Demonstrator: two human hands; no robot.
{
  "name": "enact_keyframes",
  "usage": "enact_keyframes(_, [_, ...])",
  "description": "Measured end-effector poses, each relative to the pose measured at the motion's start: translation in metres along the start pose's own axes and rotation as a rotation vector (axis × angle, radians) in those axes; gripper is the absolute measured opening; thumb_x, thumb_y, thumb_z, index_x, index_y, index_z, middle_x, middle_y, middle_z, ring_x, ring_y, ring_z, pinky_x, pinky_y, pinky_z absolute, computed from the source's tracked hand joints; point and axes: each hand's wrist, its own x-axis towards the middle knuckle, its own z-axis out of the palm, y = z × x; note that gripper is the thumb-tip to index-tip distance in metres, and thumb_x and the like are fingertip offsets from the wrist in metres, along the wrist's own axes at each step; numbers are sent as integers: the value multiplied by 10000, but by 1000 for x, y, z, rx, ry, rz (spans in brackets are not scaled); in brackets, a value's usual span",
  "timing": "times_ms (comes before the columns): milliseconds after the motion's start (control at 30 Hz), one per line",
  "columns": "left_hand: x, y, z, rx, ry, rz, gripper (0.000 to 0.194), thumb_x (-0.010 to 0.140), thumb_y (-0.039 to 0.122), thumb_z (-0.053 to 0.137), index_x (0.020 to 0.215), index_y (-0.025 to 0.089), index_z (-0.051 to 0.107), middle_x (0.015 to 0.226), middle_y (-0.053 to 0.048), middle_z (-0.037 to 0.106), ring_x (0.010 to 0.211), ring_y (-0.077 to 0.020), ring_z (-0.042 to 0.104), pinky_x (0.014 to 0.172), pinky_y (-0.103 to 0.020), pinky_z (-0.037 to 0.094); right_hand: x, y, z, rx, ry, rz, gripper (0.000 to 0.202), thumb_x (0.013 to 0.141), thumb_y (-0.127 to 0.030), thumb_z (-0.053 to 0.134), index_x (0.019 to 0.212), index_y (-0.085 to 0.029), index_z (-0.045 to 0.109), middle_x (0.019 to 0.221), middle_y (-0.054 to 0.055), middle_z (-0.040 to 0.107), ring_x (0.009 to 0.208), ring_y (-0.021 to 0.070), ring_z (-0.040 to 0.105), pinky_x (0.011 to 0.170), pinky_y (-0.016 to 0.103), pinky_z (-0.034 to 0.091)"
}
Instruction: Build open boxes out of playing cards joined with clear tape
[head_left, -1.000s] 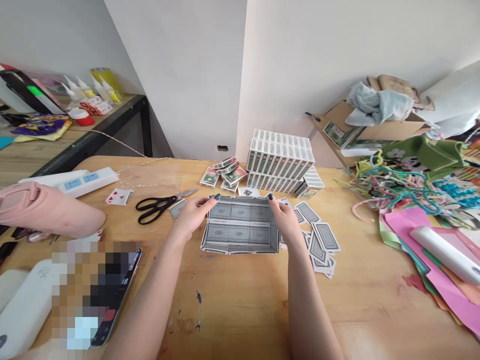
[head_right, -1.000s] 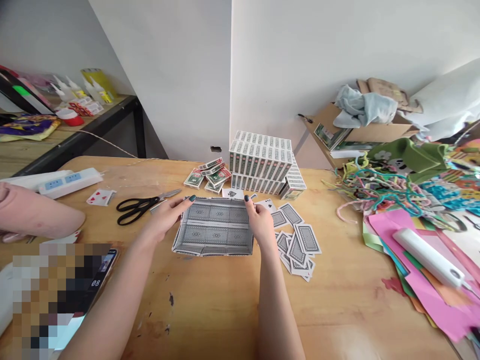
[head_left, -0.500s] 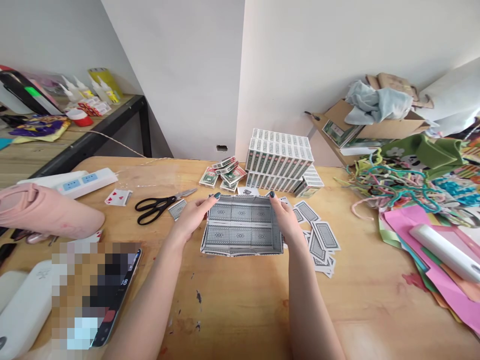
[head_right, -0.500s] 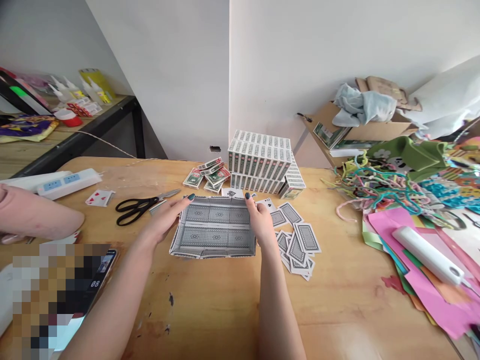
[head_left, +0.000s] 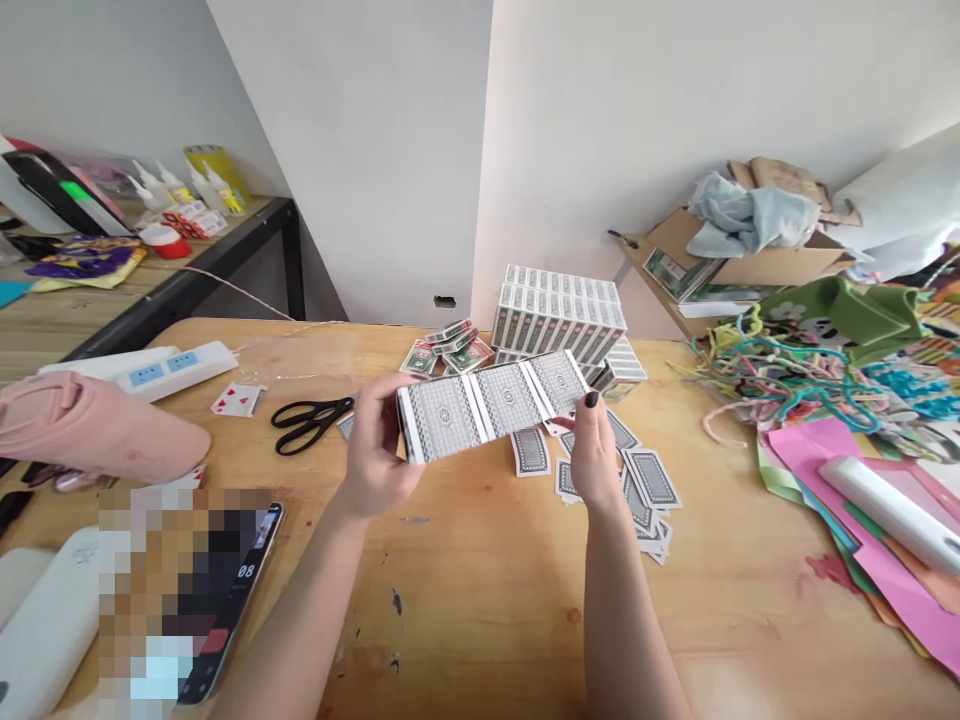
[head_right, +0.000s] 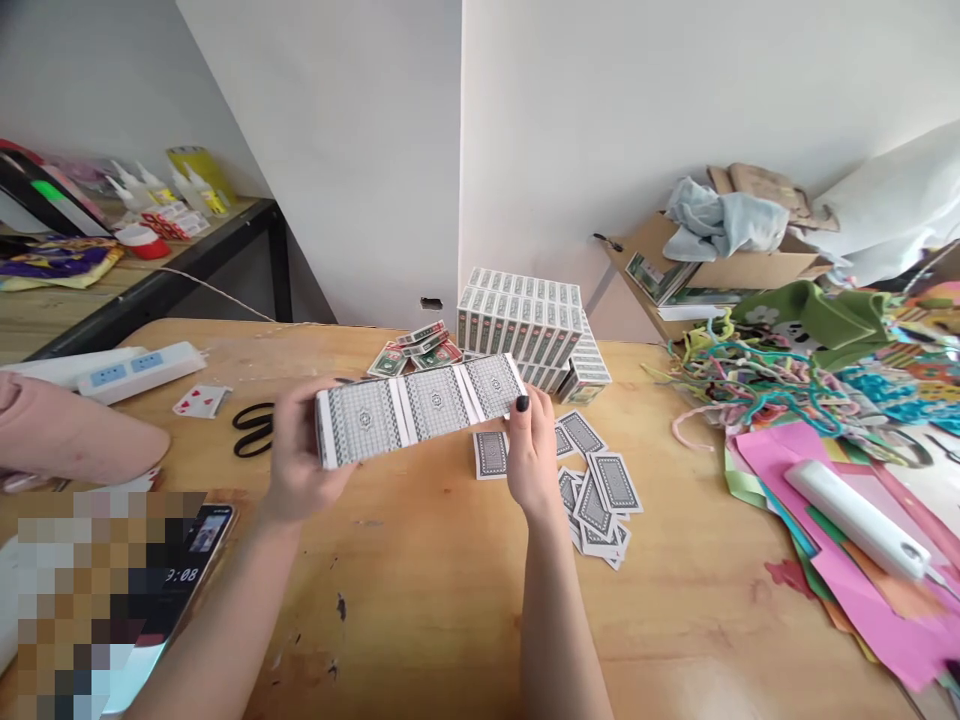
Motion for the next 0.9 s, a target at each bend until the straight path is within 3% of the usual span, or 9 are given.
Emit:
enact_keyframes(167, [3, 18, 1, 254, -47, 396, 316, 708, 226, 677, 975, 276, 514, 1065, -52, 611, 1082, -259, 531, 908, -476, 449, 1, -8, 1, 504, 12, 235, 339, 790, -507, 617, 1006, -252, 681, 1024, 24, 700, 1029, 224, 616, 816, 324, 525])
enact_keyframes(267, [0, 12, 5, 386, -25, 452, 228, 759, 227, 652, 941, 302, 536, 1145, -42, 595, 1249, -283, 416, 982, -536, 379, 4, -10, 0, 647, 32, 209, 315, 713, -330, 731, 1016, -258, 681, 1024, -3, 711, 1027, 180, 628, 853, 279, 513])
enact_keyframes(333, [-2, 7, 6, 421, -4, 473, 145, 802, 262, 618, 921, 307, 547, 1184, -36, 583, 1297, -284, 371, 1017, -571, 334, 5, -10, 1, 705, 33, 231, 305, 714, -319, 726, 1011, -263, 680, 1044, -11, 708, 1013, 172, 637, 839, 277, 522])
enact_keyframes(433, [-6, 3, 7, 452, 15, 534, 95, 828, 310, 591, 908, 326, 541, 1173, -12, 585, 1276, -255, 395, 1032, -565, 341, 6, -9, 5, 723, 12, 368, 270, 758, -404, 667, 980, -251, 686, 1022, 0, 714, 962, 194, 655, 742, 296, 554])
enact_keyframes(533, [-12, -1, 9, 490, 1, 581, 199, 776, 279, 657, 907, 365, 535, 1190, 18, 557, 1304, -246, 345, 1016, -521, 382, 7, -4, 6, 648, -16, 536, 217, 740, -352, 677, 906, -212, 694, 917, 10, 726, 833, 184, 671, 632, 268, 553])
enact_keyframes(633, [-15, -10, 10, 485, 22, 459, 385, 680, 240, 753, 955, 386, 527, 1350, 40, 423, 1374, -297, 231, 1051, -567, 326, 8, -1, 4, 599, -56, 537, 213, 730, -324, 668, 906, -204, 685, 918, 18, 723, 825, 194, 669, 639, 287, 553])
enact_keyframes(767, [-13, -23, 8, 447, 21, 164, 664, 641, 291, 801, 1187, 359, 429, 1541, -23, 103, 1425, -356, 111, 1109, -616, 199, 7, -4, -1, 580, -99, 335, 283, 724, -313, 638, 989, -220, 671, 1046, 28, 701, 974, 230, 637, 741, 331, 544])
enact_keyframes(833, [-11, -28, 5, 404, -43, 102, 833, 646, 316, 801, 1315, 352, 306, 1557, -76, 44, 1437, -354, 70, 1121, -588, 198, 6, -9, -2, 562, -138, 265, 364, 729, -303, 615, 1084, -232, 644, 1100, 31, 682, 1008, 242, 622, 789, 360, 530])
enact_keyframes(900, [-10, -32, 1, 348, -129, 56, 926, 680, 336, 773, 1391, 351, 180, 1554, -112, 84, 1433, -342, 123, 1126, -553, 220, 5, -14, -3, 553, -171, 235, 455, 722, -282, 607, 1176, -250, 601, 1125, 30, 670, 1003, 241, 620, 820, 375, 513])
